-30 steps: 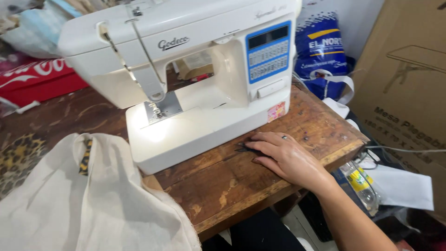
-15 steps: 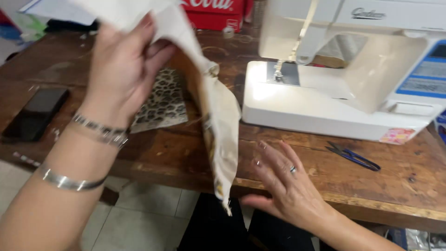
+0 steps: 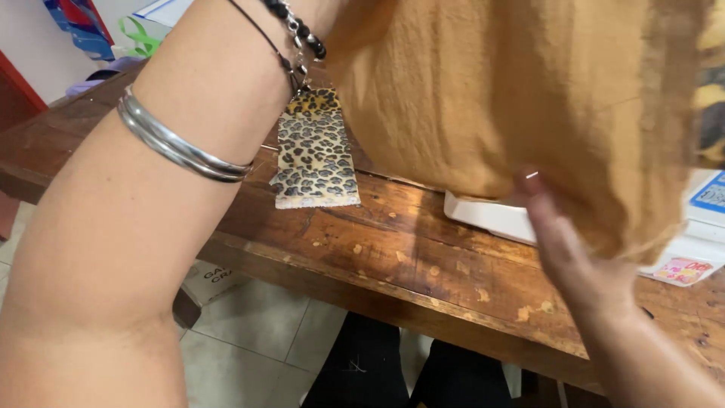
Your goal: Sewing fabric pieces together using pins and thread snips at a workbench
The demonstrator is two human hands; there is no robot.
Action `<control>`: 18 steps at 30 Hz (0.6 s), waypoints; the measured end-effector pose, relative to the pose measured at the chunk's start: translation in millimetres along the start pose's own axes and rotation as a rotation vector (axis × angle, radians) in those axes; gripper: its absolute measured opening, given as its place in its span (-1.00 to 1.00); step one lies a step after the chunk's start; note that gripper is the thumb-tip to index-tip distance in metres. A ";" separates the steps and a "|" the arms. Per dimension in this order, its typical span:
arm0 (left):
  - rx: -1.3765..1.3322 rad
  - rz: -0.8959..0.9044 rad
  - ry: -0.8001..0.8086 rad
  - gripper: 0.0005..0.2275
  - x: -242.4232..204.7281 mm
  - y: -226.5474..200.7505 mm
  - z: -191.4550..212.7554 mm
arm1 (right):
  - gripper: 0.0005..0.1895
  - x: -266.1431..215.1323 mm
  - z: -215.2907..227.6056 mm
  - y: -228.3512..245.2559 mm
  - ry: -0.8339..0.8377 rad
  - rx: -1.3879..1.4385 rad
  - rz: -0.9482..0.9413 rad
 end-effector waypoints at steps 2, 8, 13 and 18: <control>0.049 0.041 -0.002 -0.80 3.1 3.7 5.8 | -0.78 2.5 43.9 10.0 -0.387 0.015 0.260; 0.201 0.177 -0.010 -0.76 2.0 20.5 30.9 | -0.71 63.0 60.0 -9.0 -0.215 0.381 0.268; 0.332 0.290 -0.043 -0.72 -1.6 17.3 49.2 | -0.61 95.7 40.9 -16.6 -0.328 0.272 0.270; 0.455 0.430 -0.059 -0.69 -2.8 36.9 69.1 | -0.63 94.3 36.0 17.7 -0.350 0.072 0.511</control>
Point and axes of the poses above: each hand's wrist, its own x-axis towards the middle knuckle, its own z-axis out of the back of the hand, y = z × x, the point moved 9 cm from there along x, towards the middle knuckle, and after that the axes turned 6 degrees about -z, right-handed, at the moved point
